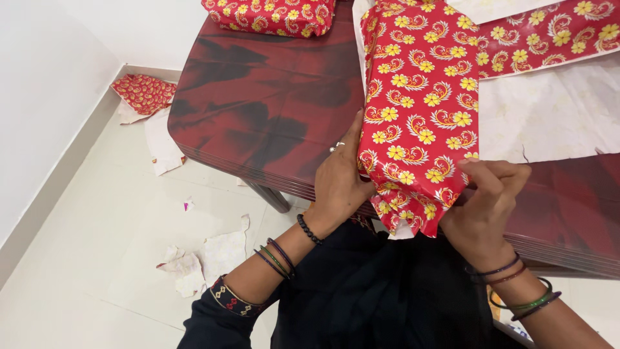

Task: The person wraps two rectangular boxes using red floral wrapping paper and white tissue paper. They place each box on the tissue, fold the paper around it, and smooth the edges to complete the wrapping.

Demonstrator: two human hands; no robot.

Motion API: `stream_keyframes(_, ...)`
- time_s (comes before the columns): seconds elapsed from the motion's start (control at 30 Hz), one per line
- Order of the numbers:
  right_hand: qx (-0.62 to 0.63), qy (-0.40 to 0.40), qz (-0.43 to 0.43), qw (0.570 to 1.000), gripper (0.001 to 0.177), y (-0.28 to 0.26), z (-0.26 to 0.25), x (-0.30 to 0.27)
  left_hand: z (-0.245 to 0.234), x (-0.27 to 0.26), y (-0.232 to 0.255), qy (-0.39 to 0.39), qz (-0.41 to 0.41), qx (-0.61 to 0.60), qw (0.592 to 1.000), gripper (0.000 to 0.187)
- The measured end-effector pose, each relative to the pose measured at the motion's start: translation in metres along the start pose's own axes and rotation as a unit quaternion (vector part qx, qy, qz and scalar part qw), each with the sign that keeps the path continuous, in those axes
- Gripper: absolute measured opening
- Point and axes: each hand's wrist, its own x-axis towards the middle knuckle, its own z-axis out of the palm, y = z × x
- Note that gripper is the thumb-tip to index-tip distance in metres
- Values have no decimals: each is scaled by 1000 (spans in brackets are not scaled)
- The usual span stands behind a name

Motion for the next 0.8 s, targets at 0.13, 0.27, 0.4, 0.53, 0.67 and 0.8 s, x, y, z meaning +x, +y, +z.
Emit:
stream_keyframes(0.13,-20,-2,-4,1000,59,-4,-2,4,0,0,0,6,5,6,1000,120)
stream_keyframes(0.27,-116,11,-85,990,49,-16,-7,12,-1,0,1,9,13,5,1000,120)
stream_keyframes(0.4,-119,-19,-150,981,42,-18,-10,14,0,0,0,3,-5,6,1000,119)
stream_keyframes(0.53,-129,-57,-194,971,47,-10,-10,9,2,-1,-1,16,13,6,1000,116)
stream_keyframes(0.67,-163,-56,-239,956,49,-5,-11,6,3,-1,-1,13,2,16,1000,112)
stream_keyframes(0.8,-167,-102,-268,943,50,-7,-11,11,3,-1,-1,24,2,16,1000,107)
